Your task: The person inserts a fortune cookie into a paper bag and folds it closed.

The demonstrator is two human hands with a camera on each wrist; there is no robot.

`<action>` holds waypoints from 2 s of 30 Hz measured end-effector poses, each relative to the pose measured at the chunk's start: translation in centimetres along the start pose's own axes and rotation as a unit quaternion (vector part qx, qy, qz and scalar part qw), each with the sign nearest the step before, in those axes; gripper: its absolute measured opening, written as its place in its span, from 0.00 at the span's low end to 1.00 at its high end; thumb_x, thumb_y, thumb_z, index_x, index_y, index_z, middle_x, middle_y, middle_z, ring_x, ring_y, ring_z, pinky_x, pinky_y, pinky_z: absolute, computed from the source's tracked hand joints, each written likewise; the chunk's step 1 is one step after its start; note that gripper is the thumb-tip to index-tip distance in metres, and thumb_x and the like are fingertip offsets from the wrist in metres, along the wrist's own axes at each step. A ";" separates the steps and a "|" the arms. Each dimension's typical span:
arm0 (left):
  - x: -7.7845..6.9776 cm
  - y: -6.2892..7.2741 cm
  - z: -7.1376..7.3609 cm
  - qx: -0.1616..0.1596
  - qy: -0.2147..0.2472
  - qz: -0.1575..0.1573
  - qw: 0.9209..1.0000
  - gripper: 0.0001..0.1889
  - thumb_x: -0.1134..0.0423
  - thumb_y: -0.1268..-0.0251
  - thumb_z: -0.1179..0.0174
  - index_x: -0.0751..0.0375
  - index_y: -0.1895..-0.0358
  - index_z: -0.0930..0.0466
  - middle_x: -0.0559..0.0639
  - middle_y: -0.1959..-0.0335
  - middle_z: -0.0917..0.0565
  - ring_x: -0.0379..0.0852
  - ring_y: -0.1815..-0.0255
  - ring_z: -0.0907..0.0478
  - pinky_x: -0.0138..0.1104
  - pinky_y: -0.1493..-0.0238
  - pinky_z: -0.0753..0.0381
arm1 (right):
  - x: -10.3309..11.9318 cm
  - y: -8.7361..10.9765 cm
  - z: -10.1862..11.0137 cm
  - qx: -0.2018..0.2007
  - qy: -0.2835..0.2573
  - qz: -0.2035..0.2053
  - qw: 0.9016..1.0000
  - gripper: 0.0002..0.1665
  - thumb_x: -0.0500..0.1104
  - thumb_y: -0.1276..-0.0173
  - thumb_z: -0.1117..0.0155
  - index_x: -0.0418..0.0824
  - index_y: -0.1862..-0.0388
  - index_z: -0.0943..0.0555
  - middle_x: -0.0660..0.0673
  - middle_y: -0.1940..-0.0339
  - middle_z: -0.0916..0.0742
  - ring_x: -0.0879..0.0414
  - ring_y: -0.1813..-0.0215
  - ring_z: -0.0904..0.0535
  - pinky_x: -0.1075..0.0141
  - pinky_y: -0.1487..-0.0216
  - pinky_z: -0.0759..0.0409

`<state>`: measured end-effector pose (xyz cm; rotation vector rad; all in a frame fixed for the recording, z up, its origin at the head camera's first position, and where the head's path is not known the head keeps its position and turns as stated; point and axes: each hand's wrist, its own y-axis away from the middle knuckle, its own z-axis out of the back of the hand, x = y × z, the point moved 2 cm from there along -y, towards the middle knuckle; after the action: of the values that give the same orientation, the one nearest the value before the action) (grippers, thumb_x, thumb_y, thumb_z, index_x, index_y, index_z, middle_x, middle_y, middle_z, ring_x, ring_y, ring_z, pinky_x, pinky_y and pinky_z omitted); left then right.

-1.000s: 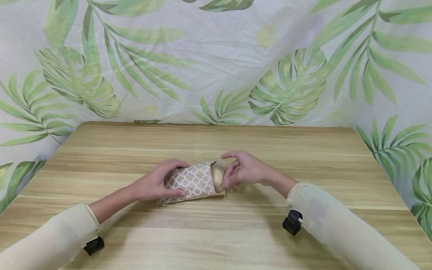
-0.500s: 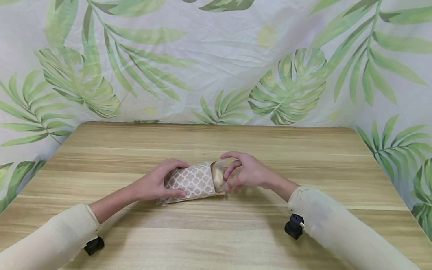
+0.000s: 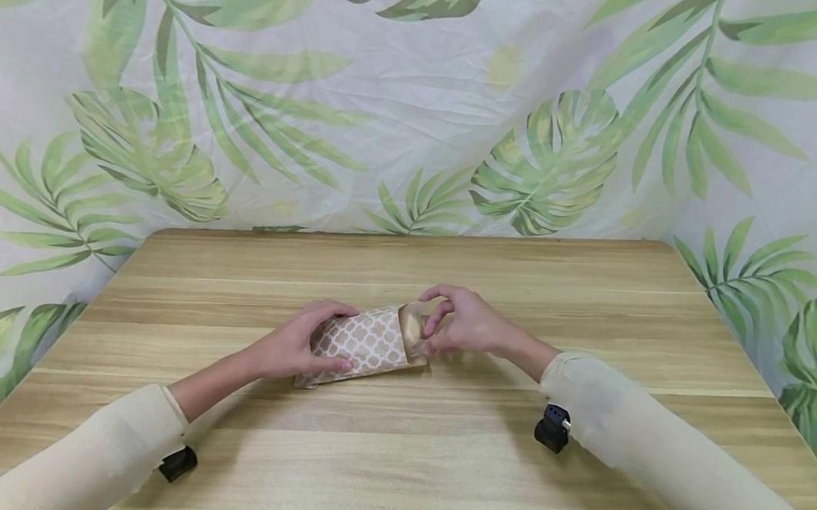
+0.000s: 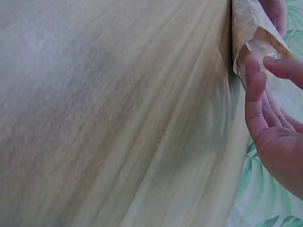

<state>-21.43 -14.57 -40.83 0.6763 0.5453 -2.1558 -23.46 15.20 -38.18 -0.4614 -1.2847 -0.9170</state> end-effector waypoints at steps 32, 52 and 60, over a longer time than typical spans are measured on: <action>-0.1 -0.1 0.0 -0.002 -0.001 -0.003 1.000 0.41 0.48 0.47 0.21 0.61 0.31 0.25 0.55 0.34 0.22 0.55 0.32 0.27 0.55 0.30 0.29 | -0.1 -0.1 -1.2 -0.045 -0.024 0.030 0.998 0.39 0.22 0.39 0.29 0.22 0.30 0.32 0.29 0.54 0.14 0.48 0.63 0.10 0.62 0.66 0.13; -0.2 -0.2 -0.2 0.001 -0.068 -0.019 0.998 0.50 0.43 0.58 0.17 0.59 0.29 0.27 0.57 0.32 0.23 0.59 0.30 0.29 0.56 0.30 0.28 | -0.6 -0.1 -2.1 -0.075 0.053 0.070 0.993 0.39 0.26 0.43 0.22 0.23 0.33 0.25 0.38 0.64 0.14 0.54 0.66 0.14 0.71 0.67 0.17; -0.3 -0.2 -0.3 -0.005 -0.069 -0.009 0.998 0.48 0.45 0.57 0.17 0.59 0.29 0.26 0.56 0.32 0.22 0.58 0.31 0.27 0.55 0.32 0.26 | -0.7 -0.2 -2.6 -0.077 0.034 0.086 0.993 0.39 0.26 0.45 0.21 0.23 0.33 0.24 0.38 0.65 0.14 0.55 0.68 0.15 0.71 0.66 0.16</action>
<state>-21.37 -14.11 -40.89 0.5151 0.4903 -2.1958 -22.04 13.39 -39.52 -0.6455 -1.0983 -0.8819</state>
